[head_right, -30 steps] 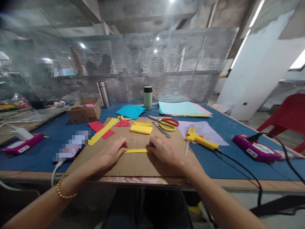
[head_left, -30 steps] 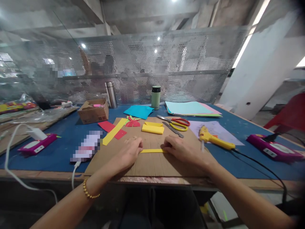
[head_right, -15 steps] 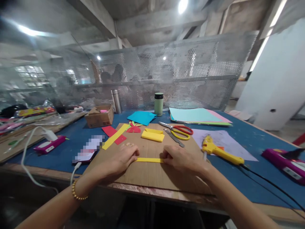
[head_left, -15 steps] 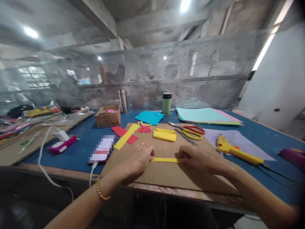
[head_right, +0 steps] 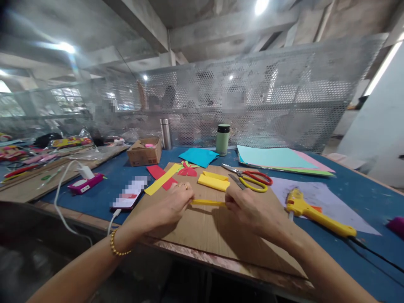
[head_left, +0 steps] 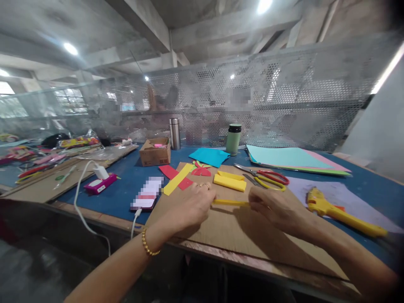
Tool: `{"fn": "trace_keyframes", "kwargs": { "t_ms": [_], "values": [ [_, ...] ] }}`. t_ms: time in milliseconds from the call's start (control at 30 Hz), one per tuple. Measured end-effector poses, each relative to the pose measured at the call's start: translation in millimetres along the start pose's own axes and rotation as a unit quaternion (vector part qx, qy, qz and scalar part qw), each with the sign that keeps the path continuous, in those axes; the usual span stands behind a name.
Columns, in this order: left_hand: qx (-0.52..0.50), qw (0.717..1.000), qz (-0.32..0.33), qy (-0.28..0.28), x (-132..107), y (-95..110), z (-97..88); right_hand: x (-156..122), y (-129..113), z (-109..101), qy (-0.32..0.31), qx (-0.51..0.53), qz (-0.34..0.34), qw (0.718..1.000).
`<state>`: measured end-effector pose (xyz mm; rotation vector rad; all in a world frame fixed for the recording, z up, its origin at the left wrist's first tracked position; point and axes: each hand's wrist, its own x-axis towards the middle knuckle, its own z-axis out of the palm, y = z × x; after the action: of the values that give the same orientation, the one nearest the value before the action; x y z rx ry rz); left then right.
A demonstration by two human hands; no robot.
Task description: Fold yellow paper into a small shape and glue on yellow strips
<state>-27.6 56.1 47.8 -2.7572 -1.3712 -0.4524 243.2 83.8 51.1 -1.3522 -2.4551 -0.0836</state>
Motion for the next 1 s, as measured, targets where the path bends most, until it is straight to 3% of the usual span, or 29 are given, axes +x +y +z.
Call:
{"fn": "trace_keyframes", "kwargs": {
  "t_ms": [167, 267, 567, 800, 1000],
  "values": [
    [0.014, 0.999, -0.020, 0.031, 14, 12, 0.3, 14, -8, 7, 0.013, -0.032, -0.023, 0.999],
    [-0.029, 0.999, -0.032, 0.031, 25, 14, 1.2, 19, -12, 11, 0.034, -0.037, -0.033, 0.998],
    [-0.219, 0.969, -0.110, 0.031, 47, 12, 9.9, 12, -32, -15, -0.010, -0.008, 0.071, 0.997],
    [-0.232, 0.969, -0.073, 0.050, 40, 12, 9.6, 10, -24, -3, 0.010, 0.041, 0.034, 0.999],
    [-0.262, 0.965, -0.022, 0.017, 41, 19, 4.1, 8, -37, -10, 0.021, 0.023, 0.044, 0.999]
  ]
}}
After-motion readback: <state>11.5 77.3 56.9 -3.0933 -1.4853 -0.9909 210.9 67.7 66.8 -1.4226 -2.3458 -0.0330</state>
